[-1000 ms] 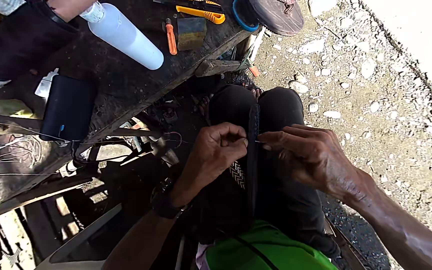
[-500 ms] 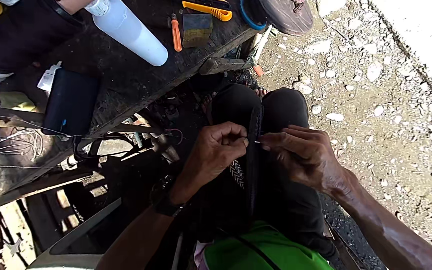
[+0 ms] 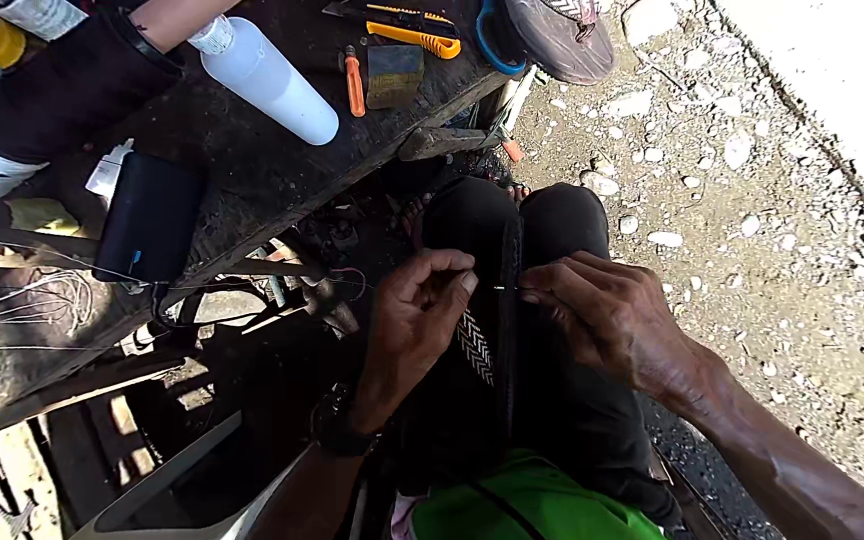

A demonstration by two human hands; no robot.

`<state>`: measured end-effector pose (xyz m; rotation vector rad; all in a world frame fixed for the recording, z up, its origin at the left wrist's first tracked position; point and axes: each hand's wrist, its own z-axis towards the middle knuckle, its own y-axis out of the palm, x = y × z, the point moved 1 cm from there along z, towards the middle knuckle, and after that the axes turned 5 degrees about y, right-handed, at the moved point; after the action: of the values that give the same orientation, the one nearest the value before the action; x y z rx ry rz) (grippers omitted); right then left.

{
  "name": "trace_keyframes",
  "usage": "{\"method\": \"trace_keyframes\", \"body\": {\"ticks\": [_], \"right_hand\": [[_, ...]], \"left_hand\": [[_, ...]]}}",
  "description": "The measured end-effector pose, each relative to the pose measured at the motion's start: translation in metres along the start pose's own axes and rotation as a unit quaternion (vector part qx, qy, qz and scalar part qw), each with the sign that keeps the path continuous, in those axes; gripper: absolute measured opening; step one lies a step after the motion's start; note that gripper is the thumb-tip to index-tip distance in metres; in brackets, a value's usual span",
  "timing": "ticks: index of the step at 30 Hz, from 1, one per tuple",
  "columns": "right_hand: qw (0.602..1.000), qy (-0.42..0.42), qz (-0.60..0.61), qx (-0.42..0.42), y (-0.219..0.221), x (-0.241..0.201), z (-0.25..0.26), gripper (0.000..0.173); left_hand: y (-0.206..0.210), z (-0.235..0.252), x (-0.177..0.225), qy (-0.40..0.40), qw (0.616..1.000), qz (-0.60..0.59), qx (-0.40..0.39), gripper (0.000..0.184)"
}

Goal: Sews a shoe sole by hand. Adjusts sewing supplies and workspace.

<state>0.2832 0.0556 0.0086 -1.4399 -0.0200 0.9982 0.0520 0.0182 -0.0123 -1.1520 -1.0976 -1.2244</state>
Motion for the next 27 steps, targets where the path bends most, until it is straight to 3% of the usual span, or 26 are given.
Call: {"method": "trace_keyframes", "body": {"ticks": [3,6,10,12,15,18,22,24,27], "right_hand": [[0.999,-0.004,-0.047,0.016,-0.001,0.0,-0.005,0.027],[0.998,-0.02,-0.051,0.034,0.0,0.004,-0.002,0.028],[0.998,-0.029,-0.042,0.04,0.001,0.008,0.001,0.028],[0.998,-0.031,-0.037,0.047,0.002,0.009,0.003,0.028],[0.998,-0.032,-0.035,0.049,0.003,0.009,0.005,0.028],[0.998,-0.026,-0.029,0.056,0.0,0.014,0.009,0.029],[0.998,-0.006,-0.028,0.061,-0.001,0.018,0.018,0.029],[0.998,-0.002,-0.029,0.054,0.003,0.016,0.023,0.029],[0.998,-0.006,-0.024,0.058,0.006,0.015,0.027,0.029]], "left_hand": [[0.0,0.005,-0.008,0.087,0.987,0.126,-0.039,0.028],[-0.005,0.013,-0.004,0.084,0.984,0.118,-0.099,0.012],[-0.016,0.016,0.007,0.066,0.984,0.079,-0.144,0.011],[-0.014,0.013,0.01,0.078,0.984,0.09,-0.132,0.014],[-0.004,0.01,0.0,0.064,0.976,0.171,-0.12,0.035],[0.001,0.013,-0.006,0.081,0.977,0.188,-0.051,0.016],[0.003,0.009,0.011,0.176,0.964,0.198,0.017,0.009],[0.003,-0.001,0.024,0.21,0.959,0.191,-0.019,0.007],[0.002,-0.016,0.039,0.232,0.954,0.131,-0.14,0.009]]}}
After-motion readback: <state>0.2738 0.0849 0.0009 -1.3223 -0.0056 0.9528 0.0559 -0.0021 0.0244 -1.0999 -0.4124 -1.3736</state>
